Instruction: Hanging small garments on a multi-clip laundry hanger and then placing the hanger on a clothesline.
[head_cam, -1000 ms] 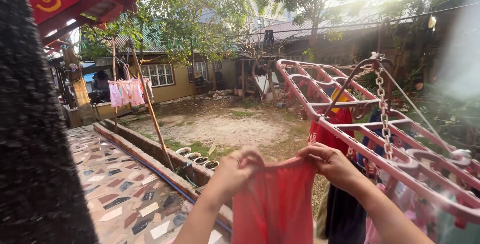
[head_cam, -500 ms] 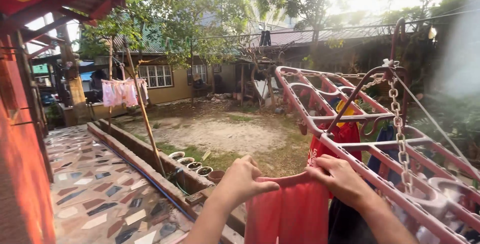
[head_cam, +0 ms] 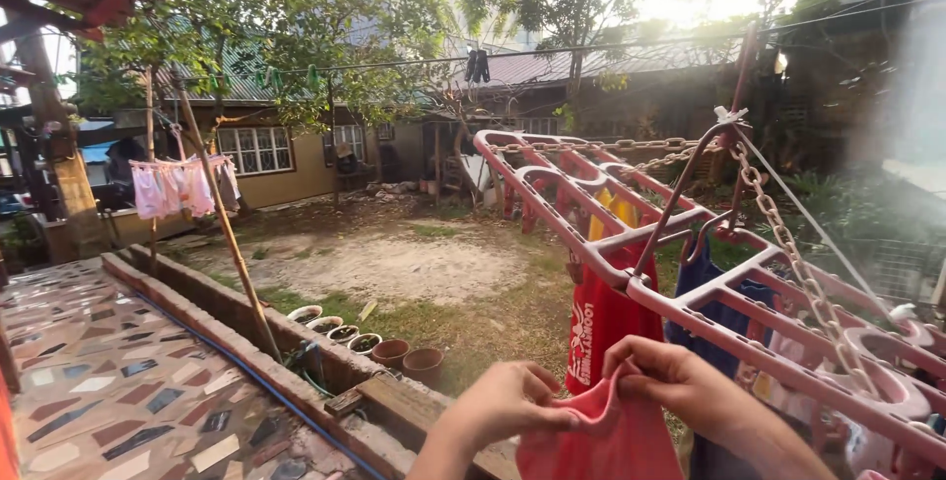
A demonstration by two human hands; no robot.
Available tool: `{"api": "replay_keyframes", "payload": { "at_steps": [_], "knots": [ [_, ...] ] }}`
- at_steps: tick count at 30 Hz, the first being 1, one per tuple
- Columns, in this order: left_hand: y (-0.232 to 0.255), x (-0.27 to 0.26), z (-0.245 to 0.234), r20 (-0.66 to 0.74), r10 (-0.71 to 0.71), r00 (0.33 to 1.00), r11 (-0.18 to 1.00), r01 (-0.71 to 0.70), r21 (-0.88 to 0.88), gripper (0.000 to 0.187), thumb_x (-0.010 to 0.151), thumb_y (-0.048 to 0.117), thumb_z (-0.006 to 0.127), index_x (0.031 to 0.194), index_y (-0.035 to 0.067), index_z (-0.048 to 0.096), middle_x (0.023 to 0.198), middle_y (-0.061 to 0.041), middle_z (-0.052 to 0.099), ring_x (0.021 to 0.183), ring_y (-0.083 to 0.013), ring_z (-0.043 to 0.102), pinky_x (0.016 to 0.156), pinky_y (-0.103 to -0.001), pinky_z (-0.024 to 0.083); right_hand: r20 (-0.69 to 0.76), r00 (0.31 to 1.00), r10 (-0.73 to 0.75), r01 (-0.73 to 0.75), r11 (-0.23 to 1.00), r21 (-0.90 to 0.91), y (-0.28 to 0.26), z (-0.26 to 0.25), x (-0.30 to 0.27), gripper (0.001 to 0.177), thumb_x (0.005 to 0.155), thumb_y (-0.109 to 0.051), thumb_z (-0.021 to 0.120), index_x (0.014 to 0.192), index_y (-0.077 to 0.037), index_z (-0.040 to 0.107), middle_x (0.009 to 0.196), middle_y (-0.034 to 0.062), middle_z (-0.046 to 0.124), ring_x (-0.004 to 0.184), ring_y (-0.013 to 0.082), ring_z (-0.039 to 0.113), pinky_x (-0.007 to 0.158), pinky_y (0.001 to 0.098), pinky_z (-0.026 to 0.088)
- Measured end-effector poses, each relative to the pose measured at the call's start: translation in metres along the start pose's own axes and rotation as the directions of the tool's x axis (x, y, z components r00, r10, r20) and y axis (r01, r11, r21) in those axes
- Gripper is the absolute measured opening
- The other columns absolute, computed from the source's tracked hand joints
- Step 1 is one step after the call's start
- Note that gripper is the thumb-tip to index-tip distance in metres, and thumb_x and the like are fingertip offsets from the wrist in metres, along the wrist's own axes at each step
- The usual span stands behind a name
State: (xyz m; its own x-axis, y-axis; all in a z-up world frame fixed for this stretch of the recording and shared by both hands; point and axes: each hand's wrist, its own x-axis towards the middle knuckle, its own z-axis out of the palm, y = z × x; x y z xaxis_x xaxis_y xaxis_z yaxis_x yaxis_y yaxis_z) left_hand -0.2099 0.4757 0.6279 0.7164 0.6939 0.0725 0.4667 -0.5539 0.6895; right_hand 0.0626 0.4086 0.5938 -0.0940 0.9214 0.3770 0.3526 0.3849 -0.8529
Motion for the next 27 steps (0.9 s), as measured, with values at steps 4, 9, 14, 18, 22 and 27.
{"api": "replay_keyframes", "payload": {
  "at_steps": [4, 9, 14, 18, 22, 27],
  "knots": [
    [-0.008, -0.001, 0.012, 0.060, 0.165, 0.985, 0.941, -0.139, -0.308, 0.034, 0.070, 0.053, 0.080, 0.071, 0.021, 0.068, 0.125, 0.001, 0.074, 0.112, -0.0064, 0.067, 0.101, -0.025, 0.046, -0.035, 0.998, 0.052, -0.045, 0.983, 0.178, -0.010, 0.028, 0.007, 0.016, 0.095, -0.011, 0.070, 0.105, 0.001, 0.073, 0.089, 0.0102, 0.072, 0.084, 0.0144, 0.066, 0.079, 0.0263, 0.051],
    [-0.033, 0.016, 0.037, 0.013, 0.075, 0.997, 0.738, -0.047, -0.673, 0.029, 0.079, 0.033, 0.087, 0.093, 0.013, 0.072, 0.078, 0.006, 0.066, 0.072, -0.0006, 0.059, 0.065, -0.016, 0.046, -0.129, 0.972, 0.198, -0.138, 0.919, 0.370, -0.013, 0.055, 0.017, 0.015, 0.092, -0.008, 0.073, 0.103, 0.001, 0.069, 0.087, 0.0140, 0.074, 0.078, 0.0192, 0.068, 0.070, 0.0306, 0.054],
    [-0.046, 0.033, 0.044, -0.170, 0.188, 0.967, 0.522, -0.245, -0.817, 0.013, 0.091, 0.012, 0.079, 0.094, 0.007, 0.068, 0.087, -0.003, 0.072, 0.082, -0.0073, 0.066, 0.073, -0.020, 0.053, -0.161, 0.959, 0.232, -0.138, 0.882, 0.450, -0.028, 0.062, 0.015, 0.020, 0.092, -0.008, 0.072, 0.105, 0.006, 0.069, 0.096, 0.0172, 0.075, 0.088, 0.0219, 0.068, 0.081, 0.0351, 0.055],
    [-0.037, 0.038, 0.033, -0.110, -0.021, 0.994, 0.581, -0.078, -0.810, 0.032, 0.090, 0.006, 0.080, 0.119, 0.006, 0.065, 0.072, -0.002, 0.069, 0.062, -0.0068, 0.061, 0.056, -0.018, 0.045, -0.347, 0.905, 0.247, -0.139, 0.941, 0.307, -0.045, 0.057, 0.017, 0.050, 0.084, -0.015, 0.074, 0.132, -0.005, 0.068, 0.113, 0.0115, 0.071, 0.089, 0.0188, 0.061, 0.072, 0.0309, 0.046],
    [-0.030, 0.035, 0.021, -0.116, -0.118, 0.986, 0.707, 0.001, -0.707, 0.033, 0.084, 0.021, 0.081, 0.112, 0.006, 0.077, 0.089, -0.004, 0.078, 0.081, -0.0077, 0.068, 0.073, -0.019, 0.051, -0.349, 0.934, -0.080, 0.279, 0.775, 0.568, -0.061, 0.057, 0.021, 0.049, 0.086, -0.032, 0.069, 0.129, -0.009, 0.060, 0.133, 0.0137, 0.062, 0.076, 0.0101, 0.048, 0.068, 0.0267, 0.042],
    [-0.014, 0.032, 0.008, -0.098, -0.082, 0.992, 0.533, -0.040, -0.845, 0.022, 0.083, 0.001, 0.079, 0.105, -0.002, 0.075, 0.092, -0.017, 0.079, 0.069, -0.0149, 0.070, 0.070, -0.023, 0.057, -0.492, 0.870, -0.029, 0.399, 0.628, 0.668, -0.036, 0.043, 0.036, 0.030, 0.090, -0.031, 0.072, 0.110, -0.009, 0.066, 0.114, 0.0128, 0.076, 0.069, 0.0077, 0.059, 0.071, 0.0273, 0.061]
  ]
}}
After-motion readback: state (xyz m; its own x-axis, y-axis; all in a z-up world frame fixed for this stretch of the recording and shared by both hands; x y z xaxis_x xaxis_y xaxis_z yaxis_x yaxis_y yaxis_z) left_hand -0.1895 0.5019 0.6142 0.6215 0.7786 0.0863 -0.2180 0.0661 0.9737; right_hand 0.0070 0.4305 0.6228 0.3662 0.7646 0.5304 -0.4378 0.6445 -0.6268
